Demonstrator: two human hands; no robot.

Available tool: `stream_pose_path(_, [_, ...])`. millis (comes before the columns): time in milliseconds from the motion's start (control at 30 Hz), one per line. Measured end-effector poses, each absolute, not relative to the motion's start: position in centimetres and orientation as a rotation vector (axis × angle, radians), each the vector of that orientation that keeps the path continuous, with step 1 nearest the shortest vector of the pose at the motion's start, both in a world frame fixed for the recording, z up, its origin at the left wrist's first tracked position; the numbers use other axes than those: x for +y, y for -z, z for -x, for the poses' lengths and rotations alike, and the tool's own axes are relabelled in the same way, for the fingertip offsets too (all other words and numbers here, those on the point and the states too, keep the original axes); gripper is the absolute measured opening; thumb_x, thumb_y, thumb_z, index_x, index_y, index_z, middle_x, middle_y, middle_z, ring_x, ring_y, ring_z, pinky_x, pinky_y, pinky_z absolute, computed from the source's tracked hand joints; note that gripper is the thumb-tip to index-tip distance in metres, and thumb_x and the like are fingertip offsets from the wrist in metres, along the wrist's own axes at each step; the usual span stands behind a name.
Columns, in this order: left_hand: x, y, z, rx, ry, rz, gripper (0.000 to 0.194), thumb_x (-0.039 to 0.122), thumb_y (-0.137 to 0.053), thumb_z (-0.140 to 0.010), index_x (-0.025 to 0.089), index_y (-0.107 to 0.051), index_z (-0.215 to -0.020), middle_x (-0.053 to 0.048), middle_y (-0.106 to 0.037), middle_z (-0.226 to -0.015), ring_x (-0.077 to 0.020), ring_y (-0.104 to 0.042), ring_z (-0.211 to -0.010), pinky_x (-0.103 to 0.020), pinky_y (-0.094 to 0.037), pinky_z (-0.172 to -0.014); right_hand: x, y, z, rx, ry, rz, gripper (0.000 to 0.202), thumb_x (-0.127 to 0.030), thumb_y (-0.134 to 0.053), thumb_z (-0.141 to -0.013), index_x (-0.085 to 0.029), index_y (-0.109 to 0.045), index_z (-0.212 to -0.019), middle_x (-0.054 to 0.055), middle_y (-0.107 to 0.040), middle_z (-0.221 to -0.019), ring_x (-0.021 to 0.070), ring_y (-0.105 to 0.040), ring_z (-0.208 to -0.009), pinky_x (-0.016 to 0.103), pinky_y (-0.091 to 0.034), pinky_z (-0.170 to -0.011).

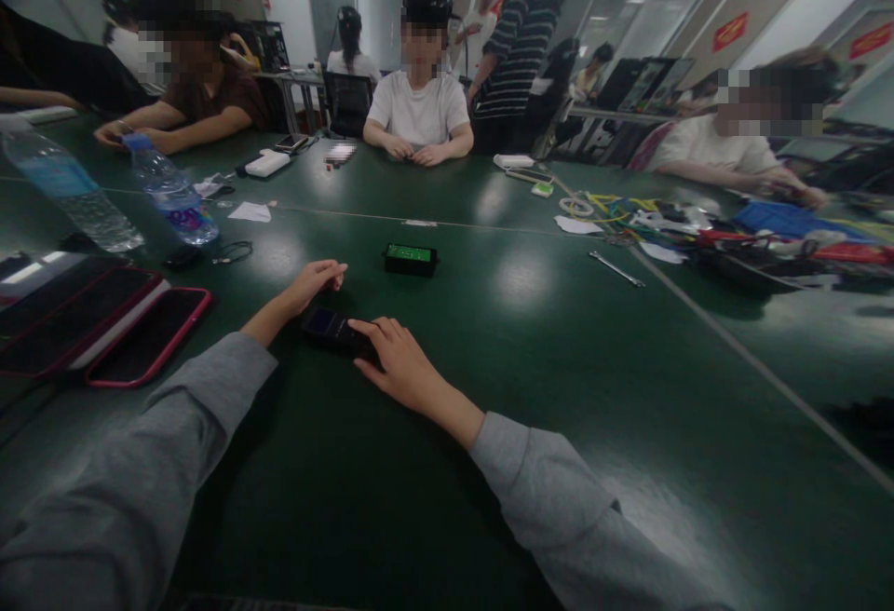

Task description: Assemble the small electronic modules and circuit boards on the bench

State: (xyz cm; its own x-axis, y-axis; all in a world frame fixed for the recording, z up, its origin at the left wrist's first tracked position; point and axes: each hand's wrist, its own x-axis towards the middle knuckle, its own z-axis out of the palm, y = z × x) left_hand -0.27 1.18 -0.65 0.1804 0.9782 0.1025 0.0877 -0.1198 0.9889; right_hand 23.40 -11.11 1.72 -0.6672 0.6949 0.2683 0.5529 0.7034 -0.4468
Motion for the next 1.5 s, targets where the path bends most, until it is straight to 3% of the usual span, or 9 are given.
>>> stream_pose_path(1500, [1.01, 0.51, 0.12, 1.123, -1.073, -1.493, 0.041, 0.053, -0.065, -0.074, 0.017, -0.053, -0.06, 0.001, -0.054, -0.061, -0.01, -0.05, -0.059, -0.026, -0.041, -0.064, -11.22, -2.11, -23.42, -2.498, -0.46, 0.974, 0.057, -0.033, -0.055, -0.091, -0.026, -0.03, -0.142, 0.009, -0.05, -0.123, 0.0231, -0.051, -0.107, 0.047, -0.049, -0.091])
